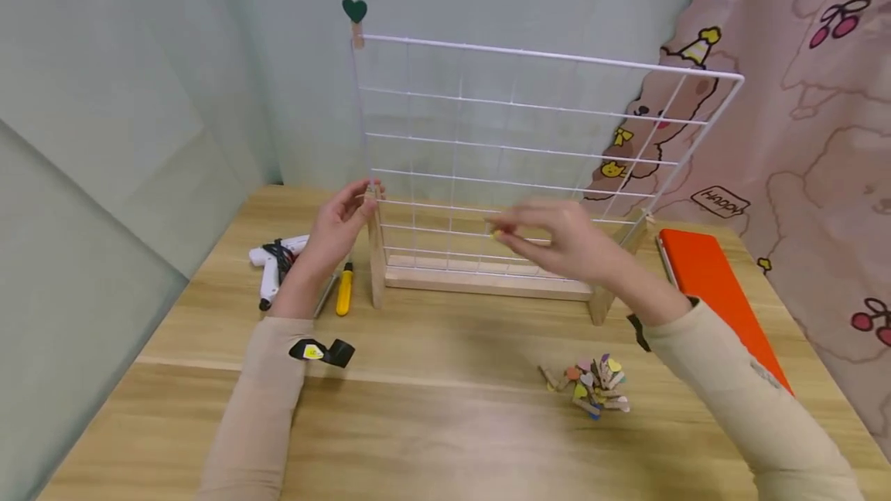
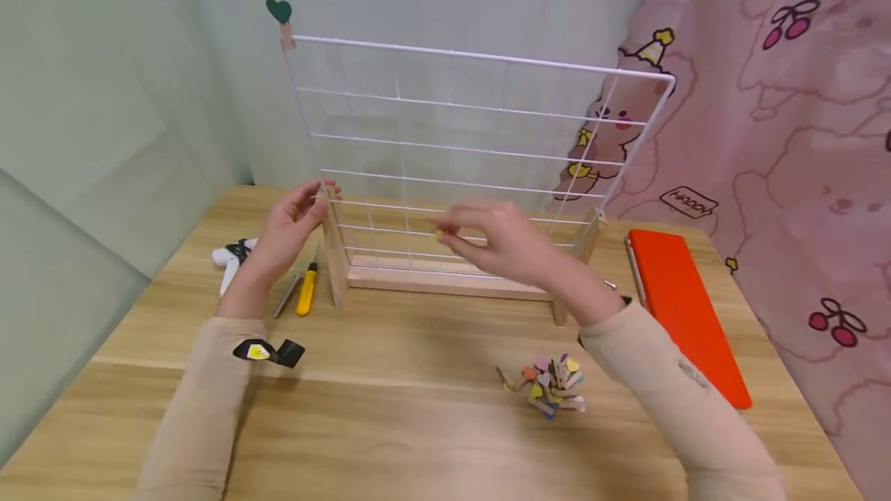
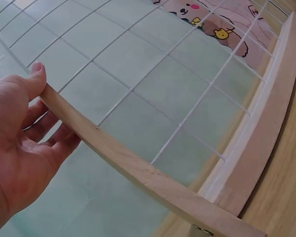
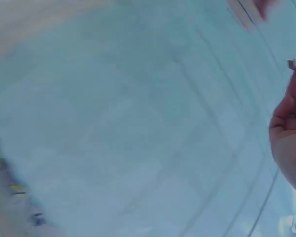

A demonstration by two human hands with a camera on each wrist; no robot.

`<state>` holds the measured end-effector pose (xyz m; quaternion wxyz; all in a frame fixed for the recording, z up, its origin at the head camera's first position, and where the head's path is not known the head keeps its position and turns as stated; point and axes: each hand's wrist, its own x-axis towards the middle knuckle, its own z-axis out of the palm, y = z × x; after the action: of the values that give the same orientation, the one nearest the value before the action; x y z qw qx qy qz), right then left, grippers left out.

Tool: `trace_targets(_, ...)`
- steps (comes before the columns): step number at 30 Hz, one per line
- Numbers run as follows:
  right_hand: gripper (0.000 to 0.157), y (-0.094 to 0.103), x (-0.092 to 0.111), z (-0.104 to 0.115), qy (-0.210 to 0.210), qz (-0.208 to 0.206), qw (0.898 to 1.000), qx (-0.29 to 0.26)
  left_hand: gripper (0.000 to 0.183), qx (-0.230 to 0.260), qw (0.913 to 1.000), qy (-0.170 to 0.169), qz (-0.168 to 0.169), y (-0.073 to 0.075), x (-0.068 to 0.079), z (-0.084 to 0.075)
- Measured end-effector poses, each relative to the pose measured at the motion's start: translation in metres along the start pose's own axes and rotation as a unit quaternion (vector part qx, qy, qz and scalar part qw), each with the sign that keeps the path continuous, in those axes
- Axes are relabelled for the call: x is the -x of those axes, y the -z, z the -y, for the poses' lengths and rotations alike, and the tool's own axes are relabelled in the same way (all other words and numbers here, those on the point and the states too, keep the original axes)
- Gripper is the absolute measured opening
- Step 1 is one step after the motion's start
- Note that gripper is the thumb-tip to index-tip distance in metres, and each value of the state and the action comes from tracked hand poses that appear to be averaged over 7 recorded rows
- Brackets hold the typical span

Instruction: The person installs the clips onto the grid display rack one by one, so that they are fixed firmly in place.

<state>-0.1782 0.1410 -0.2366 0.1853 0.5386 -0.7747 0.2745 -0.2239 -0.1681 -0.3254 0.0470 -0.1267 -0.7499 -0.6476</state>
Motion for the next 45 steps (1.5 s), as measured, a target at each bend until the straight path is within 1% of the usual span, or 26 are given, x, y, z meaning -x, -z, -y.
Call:
trace_targets(2, 0.021, 0.008, -0.034, 0.001, 0.036, -0.024, 0.999, -0.012, 0.054, -0.005, 1.0000, 0.002, -0.006, -0.002, 0.000, 0.002)
trace_targets(3, 0.019, 0.012, -0.051, 0.002, 0.046, -0.030, 0.998, -0.013, 0.054, -0.005, 0.9999, 0.001, -0.009, -0.002, 0.000, 0.002)
trace_targets(4, 0.017, 0.017, -0.067, 0.003, 0.053, -0.033, 0.998, -0.014, 0.054, -0.003, 0.9999, 0.000, -0.012, -0.002, 0.000, 0.002)
trace_targets(5, 0.015, 0.021, -0.082, 0.005, 0.050, -0.035, 0.998, -0.015, 0.054, -0.003, 0.9999, -0.002, -0.013, -0.003, 0.000, 0.002)
trace_targets(7, 0.013, 0.030, -0.110, 0.011, 0.013, -0.031, 0.999, -0.013, 0.054, -0.009, 0.9999, -0.009, -0.012, -0.002, 0.000, 0.001)
trace_targets(9, 0.014, 0.040, -0.133, 0.021, -0.048, -0.026, 0.998, -0.031, 0.053, -0.013, 0.9998, -0.010, -0.010, -0.002, -0.001, 0.001)
trace_targets(10, 0.015, 0.044, -0.142, 0.025, -0.082, -0.028, 0.995, -0.052, 0.052, -0.015, 0.9998, -0.010, -0.008, -0.002, -0.001, 0.000)
trace_targets(12, 0.018, 0.052, -0.158, 0.033, -0.150, -0.034, 0.983, -0.103, 0.052, -0.019, 0.9998, -0.010, -0.005, -0.001, 0.000, 0.000)
trace_targets(14, 0.020, 0.058, -0.170, 0.037, -0.198, -0.050, 0.967, -0.155, 0.052, -0.022, 0.9997, -0.011, -0.002, 0.000, 0.000, -0.001)
trace_targets(16, 0.023, 0.062, -0.180, 0.035, -0.234, -0.070, 0.950, -0.195, 0.051, -0.023, 0.9996, -0.016, 0.002, 0.000, -0.001, -0.002)
trace_targets(20, 0.024, 0.065, -0.195, 0.027, -0.270, -0.112, 0.930, -0.222, 0.051, -0.011, 0.9995, -0.028, 0.005, 0.000, -0.004, -0.005)
trace_targets(24, 0.019, 0.063, -0.201, 0.029, -0.287, -0.146, 0.924, -0.205, 0.048, 0.004, 0.9992, -0.039, 0.005, -0.002, -0.004, -0.007)
trace_targets(26, 0.016, 0.062, -0.201, 0.033, -0.293, -0.152, 0.928, -0.175, 0.047, 0.004, 0.9990, -0.043, 0.007, -0.003, -0.004, -0.008)
trace_targets(30, 0.013, 0.058, -0.201, 0.035, -0.286, -0.145, 0.942, -0.102, 0.045, 0.003, 0.9990, -0.043, 0.009, -0.004, -0.004, -0.008)
trace_targets(32, 0.014, 0.057, -0.202, 0.033, -0.281, -0.139, 0.947, -0.072, 0.046, 0.001, 0.9991, -0.042, 0.009, -0.004, -0.004, -0.008)
trace_targets(35, 0.014, 0.056, -0.203, 0.031, -0.283, -0.136, 0.948, -0.049, 0.045, -0.006, 0.9991, -0.042, 0.009, -0.004, -0.005, -0.009)
trace_targets(39, 0.015, 0.056, -0.204, 0.032, -0.290, -0.129, 0.947, -0.042, 0.045, -0.018, 0.9988, -0.045, 0.008, -0.004, -0.004, -0.010)
trace_targets(42, 0.020, 0.057, -0.202, 0.033, -0.285, -0.116, 0.951, -0.034, 0.048, -0.013, 0.9990, -0.043, 0.005, -0.004, -0.003, -0.011)
trace_targets(43, 0.022, 0.058, -0.201, 0.033, -0.282, -0.116, 0.952, -0.034, 0.049, -0.010, 0.9991, -0.042, 0.004, -0.004, -0.002, -0.011)
trace_targets(45, 0.025, 0.059, -0.195, 0.033, -0.267, -0.132, 0.954, -0.030, 0.050, -0.005, 0.9992, -0.040, 0.000, -0.005, -0.002, -0.011)
